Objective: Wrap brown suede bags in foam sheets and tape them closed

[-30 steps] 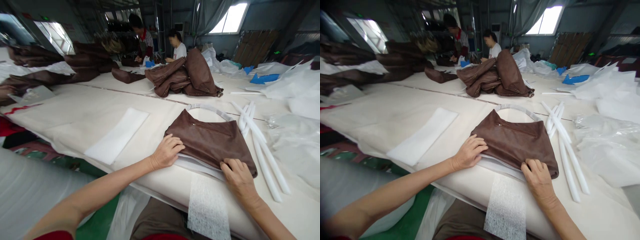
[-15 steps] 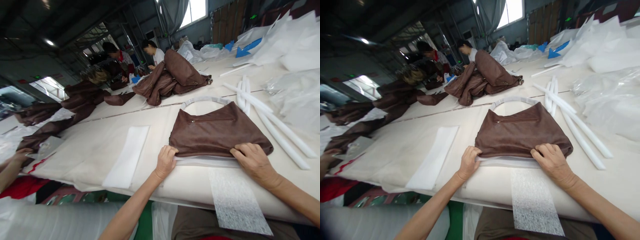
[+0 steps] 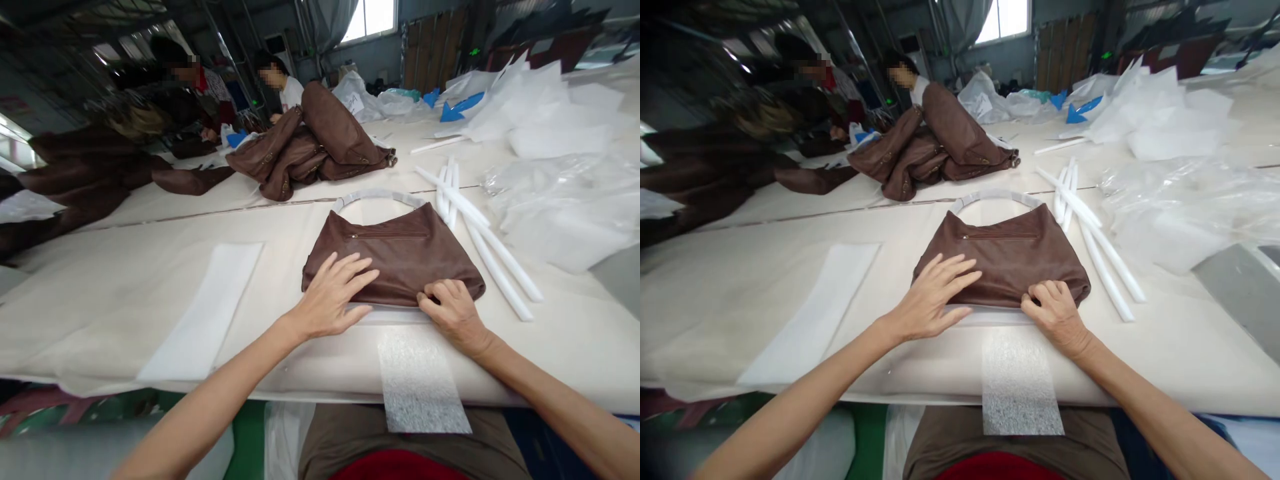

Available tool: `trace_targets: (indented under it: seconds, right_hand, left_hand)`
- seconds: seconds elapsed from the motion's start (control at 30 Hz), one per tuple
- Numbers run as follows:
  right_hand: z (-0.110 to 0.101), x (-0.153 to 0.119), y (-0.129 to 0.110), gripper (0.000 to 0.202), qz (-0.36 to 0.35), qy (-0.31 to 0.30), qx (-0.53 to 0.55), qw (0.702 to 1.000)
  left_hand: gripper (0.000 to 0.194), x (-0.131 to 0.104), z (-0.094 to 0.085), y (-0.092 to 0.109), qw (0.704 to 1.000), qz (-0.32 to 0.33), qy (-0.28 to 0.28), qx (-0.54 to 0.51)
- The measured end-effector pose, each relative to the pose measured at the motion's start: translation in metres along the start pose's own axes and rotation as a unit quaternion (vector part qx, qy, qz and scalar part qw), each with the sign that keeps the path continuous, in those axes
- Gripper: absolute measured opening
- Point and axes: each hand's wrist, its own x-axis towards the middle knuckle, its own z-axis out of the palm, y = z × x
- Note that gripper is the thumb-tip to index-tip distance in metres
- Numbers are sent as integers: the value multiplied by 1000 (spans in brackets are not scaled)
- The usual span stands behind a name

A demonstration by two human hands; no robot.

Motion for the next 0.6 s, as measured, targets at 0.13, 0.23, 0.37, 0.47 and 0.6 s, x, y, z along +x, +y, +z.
trace_targets:
  seconds: [0.13,0.23,0.37,0.47,0.6]
  right_hand:
    - [-3,-5,-2,18,-7,-17,16,1000]
    - [-13,-7,-4,24,26,-36,60,997]
    - [-41,17,10,24,111,-184,244,946]
    - [-41,60,44,17,232,-217,378,869]
    - [21,128,103,23,422,-144,404,799]
  left_hand:
    - [60,28,37,-5,996,71,-54,30]
    - [58,26,55,-9,993,92,-60,46]
    - [59,18,59,-9,993,103,-37,49]
    - [61,17,55,-9,993,102,-30,45]
    - [62,16,51,-10,994,106,-2,37]
